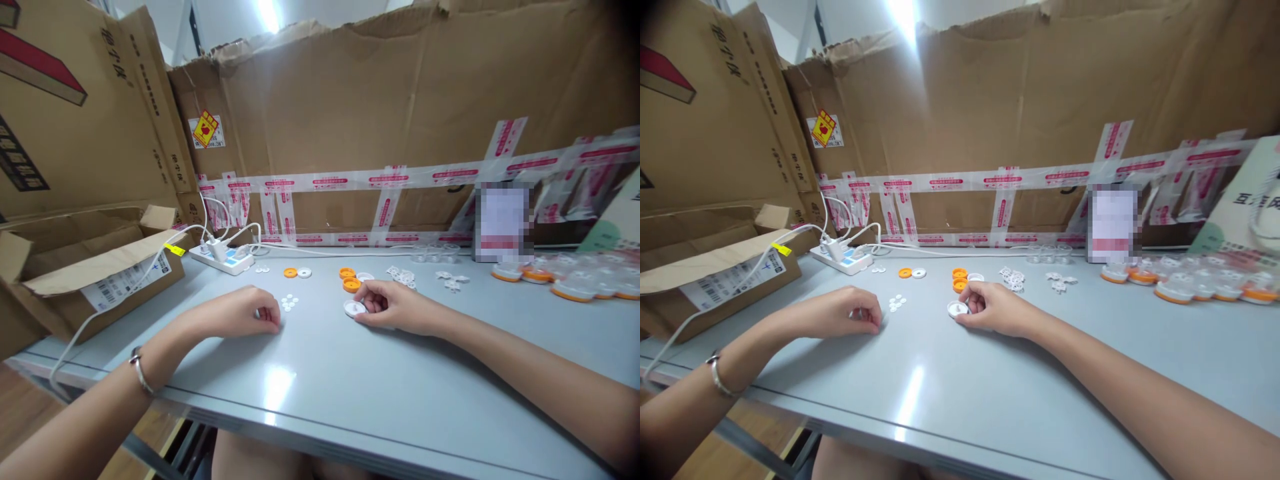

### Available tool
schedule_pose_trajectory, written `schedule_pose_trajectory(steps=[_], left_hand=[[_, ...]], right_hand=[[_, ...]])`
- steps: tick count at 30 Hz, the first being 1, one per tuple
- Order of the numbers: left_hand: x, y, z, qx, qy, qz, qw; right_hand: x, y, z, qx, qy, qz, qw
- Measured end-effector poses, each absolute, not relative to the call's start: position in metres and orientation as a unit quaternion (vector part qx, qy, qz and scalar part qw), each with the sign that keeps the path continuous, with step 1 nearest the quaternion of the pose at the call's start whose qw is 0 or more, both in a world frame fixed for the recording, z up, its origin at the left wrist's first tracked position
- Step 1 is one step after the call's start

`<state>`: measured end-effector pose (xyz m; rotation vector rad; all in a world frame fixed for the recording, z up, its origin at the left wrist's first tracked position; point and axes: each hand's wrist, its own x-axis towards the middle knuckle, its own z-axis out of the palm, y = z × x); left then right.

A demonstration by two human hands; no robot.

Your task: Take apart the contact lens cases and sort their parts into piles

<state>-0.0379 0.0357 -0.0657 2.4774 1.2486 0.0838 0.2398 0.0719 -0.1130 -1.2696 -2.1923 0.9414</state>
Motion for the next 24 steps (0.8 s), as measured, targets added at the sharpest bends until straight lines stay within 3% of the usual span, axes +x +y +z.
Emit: schedule_pose_trajectory(steps=[9, 19, 24], left_hand=[[-0.072, 0.076, -0.057, 0.848, 0.527, 0.063, 0.014], [-0.072, 0.104, -0.065, 0.85, 0.527, 0.022, 0.009], [-0.028, 0.081, -0.053, 0.87, 0.488, 0.058, -0.048]], right_hand=[[0.239, 0.071, -0.112, -0.456, -0.796, 0.339, 0.211], [0.241, 0.072, -0.114, -0.453, -0.8, 0.332, 0.211], [0.241, 0.072, -0.114, -0.448, -0.801, 0.335, 0.211]])
